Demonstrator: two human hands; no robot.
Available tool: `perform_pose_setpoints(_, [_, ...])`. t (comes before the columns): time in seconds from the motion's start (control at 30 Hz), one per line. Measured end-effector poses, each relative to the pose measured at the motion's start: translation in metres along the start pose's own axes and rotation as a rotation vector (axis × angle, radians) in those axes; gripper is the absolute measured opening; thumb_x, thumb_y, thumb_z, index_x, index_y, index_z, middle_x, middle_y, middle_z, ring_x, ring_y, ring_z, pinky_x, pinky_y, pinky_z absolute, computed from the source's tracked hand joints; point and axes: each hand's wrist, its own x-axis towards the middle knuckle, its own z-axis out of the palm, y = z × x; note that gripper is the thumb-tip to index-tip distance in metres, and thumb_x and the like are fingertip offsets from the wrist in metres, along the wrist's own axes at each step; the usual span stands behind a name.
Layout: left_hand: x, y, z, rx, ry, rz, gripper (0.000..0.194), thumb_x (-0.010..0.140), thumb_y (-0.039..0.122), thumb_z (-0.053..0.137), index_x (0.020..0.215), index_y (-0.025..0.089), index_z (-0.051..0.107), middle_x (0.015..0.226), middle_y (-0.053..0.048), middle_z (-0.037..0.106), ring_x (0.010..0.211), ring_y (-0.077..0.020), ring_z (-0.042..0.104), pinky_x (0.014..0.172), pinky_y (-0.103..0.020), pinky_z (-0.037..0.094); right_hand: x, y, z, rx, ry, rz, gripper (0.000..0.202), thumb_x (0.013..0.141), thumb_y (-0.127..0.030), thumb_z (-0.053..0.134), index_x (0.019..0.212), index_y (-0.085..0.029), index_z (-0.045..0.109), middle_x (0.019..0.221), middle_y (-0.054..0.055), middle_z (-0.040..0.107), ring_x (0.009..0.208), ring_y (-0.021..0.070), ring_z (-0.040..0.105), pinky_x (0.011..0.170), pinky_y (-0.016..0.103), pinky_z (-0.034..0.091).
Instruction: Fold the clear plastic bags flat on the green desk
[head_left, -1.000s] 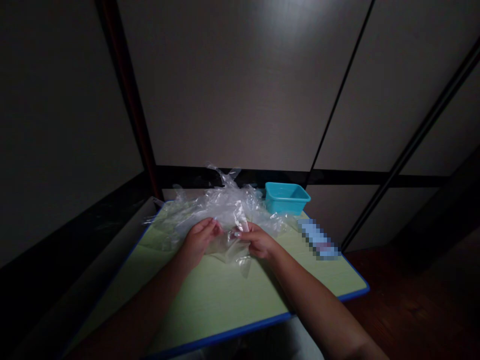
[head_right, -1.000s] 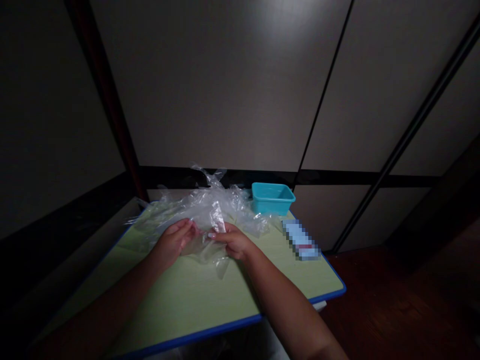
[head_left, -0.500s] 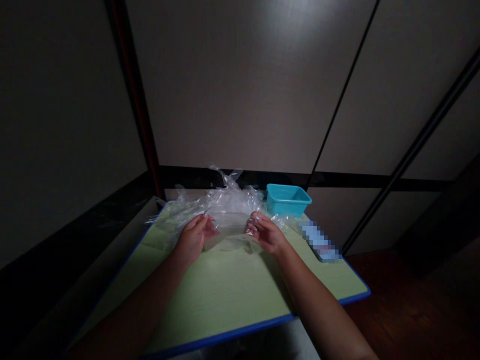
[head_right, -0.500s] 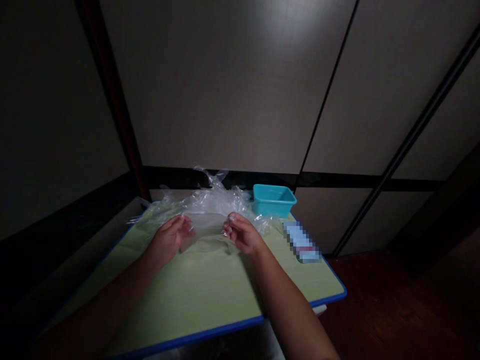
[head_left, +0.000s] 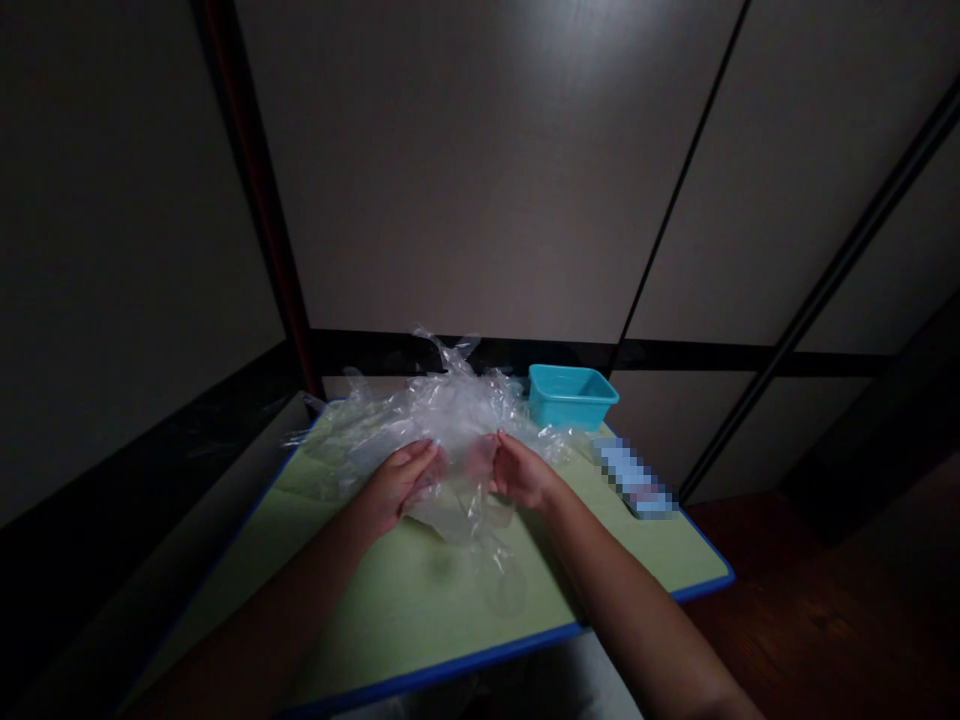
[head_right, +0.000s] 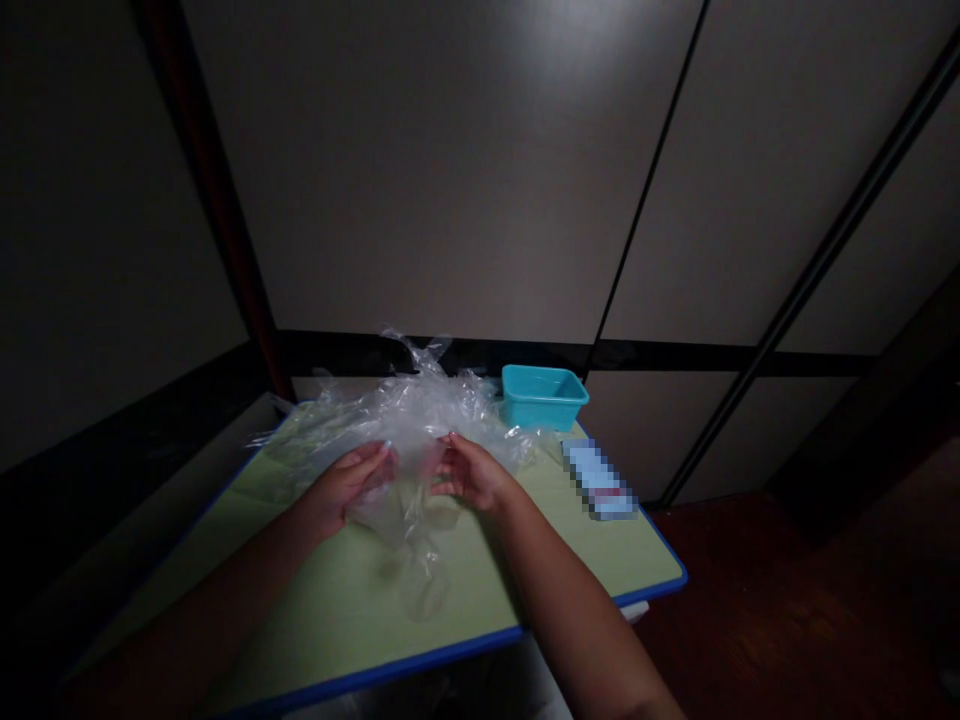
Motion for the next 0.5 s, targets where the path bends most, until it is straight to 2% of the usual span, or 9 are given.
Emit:
perform_pose_setpoints(0.13, [0.0035,-0.0057,-0.0011,0.126,0.001,0.048,0.034,0.059,0.044,0.074,0.067,0.014,0.061,0.052,0.003,0.056,0.042,-0.0076,0.049,0.038,-0.016,0.034,-0.0019,0.0108,0.0096,0.066,-0.143,-0.039,0.046,0.067,-0.061,0.062,0.087,-0.021,0.052,0.081,0.002,0.062,0.075,0.0179,0.061,0.065,0.034,0.051])
perform_pose_setpoints(0.2, [0.0066,-0.0081,-0.0041,0.174,0.024,0.067,0.035,0.061,0.047,0.072,0.067,0.014,0.061,0.048,0.004,0.052,0.035,-0.0058,0.042,0.033,-0.016,0.027,-0.0027,0.0113,0.0104,0.063,-0.192,-0.070,0.050,0.060,-0.061,0.068,0.084,-0.020,0.051,0.077,0.001,0.062,0.072,0.0178,0.061,0.063,0.033,0.051])
perform_pose_setpoints(0.37, [0.0102,-0.0109,-0.0082,0.250,0.068,0.081,0.037,0.064,0.050,0.066,0.072,0.015,0.059,0.046,0.006,0.048,0.027,-0.0038,0.030,0.028,-0.016,0.018,-0.0015,0.0084,0.0085,-0.043,-0.145,-0.140,0.035,0.058,-0.028,0.077,0.069,-0.018,0.046,0.059,-0.005,0.054,0.049,0.0095,0.052,0.048,0.022,0.046])
perform_pose_setpoints(0.5, [0.0086,-0.0087,-0.0064,0.276,0.089,0.094,0.037,0.064,0.050,0.065,0.073,0.015,0.058,0.048,0.006,0.048,0.028,-0.0039,0.030,0.028,-0.016,0.019,-0.0018,0.0038,0.0099,-0.030,-0.063,-0.178,0.036,0.059,-0.019,0.075,0.063,-0.019,0.039,0.050,-0.009,0.045,0.042,0.0063,0.043,0.041,0.017,0.039])
